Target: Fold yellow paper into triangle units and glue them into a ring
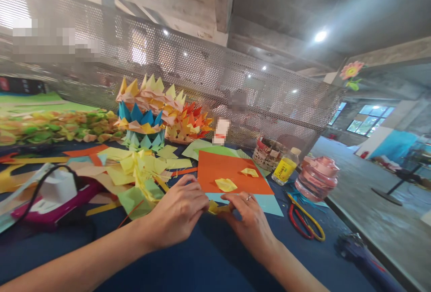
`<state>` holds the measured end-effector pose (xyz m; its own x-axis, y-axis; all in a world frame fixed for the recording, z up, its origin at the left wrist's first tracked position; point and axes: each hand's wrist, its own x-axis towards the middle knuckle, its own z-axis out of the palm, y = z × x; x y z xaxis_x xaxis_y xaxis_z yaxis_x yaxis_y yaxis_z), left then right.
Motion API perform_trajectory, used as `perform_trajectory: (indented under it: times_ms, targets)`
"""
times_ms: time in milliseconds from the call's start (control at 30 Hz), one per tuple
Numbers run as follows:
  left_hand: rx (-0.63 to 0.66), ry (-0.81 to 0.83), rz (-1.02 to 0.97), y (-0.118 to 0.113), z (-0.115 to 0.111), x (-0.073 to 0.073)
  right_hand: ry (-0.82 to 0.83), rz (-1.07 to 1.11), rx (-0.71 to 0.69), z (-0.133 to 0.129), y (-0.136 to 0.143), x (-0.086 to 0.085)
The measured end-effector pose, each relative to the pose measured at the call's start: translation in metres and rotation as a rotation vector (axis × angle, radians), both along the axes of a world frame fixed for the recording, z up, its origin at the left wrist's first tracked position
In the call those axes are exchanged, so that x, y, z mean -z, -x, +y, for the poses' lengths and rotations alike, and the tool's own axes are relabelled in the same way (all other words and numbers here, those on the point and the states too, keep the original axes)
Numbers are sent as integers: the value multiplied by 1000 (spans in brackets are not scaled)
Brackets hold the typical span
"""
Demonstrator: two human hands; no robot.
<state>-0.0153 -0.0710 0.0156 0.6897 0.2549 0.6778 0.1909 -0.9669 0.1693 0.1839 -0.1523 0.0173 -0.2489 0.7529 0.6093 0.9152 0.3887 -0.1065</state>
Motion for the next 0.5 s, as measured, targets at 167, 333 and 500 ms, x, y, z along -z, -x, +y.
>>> perform_trajectory:
  times_ms: [167, 333, 500]
  targets:
    - [-9, 7, 16, 1, -1, -1, 33, -22, -43, 0, 0, 0]
    - [10, 10, 14, 1, -1, -1, 66, -19, -96, 0, 3, -2]
    - [-42, -9, 16, 0, -1, 2, 60, -36, -94, -1, 4, -1]
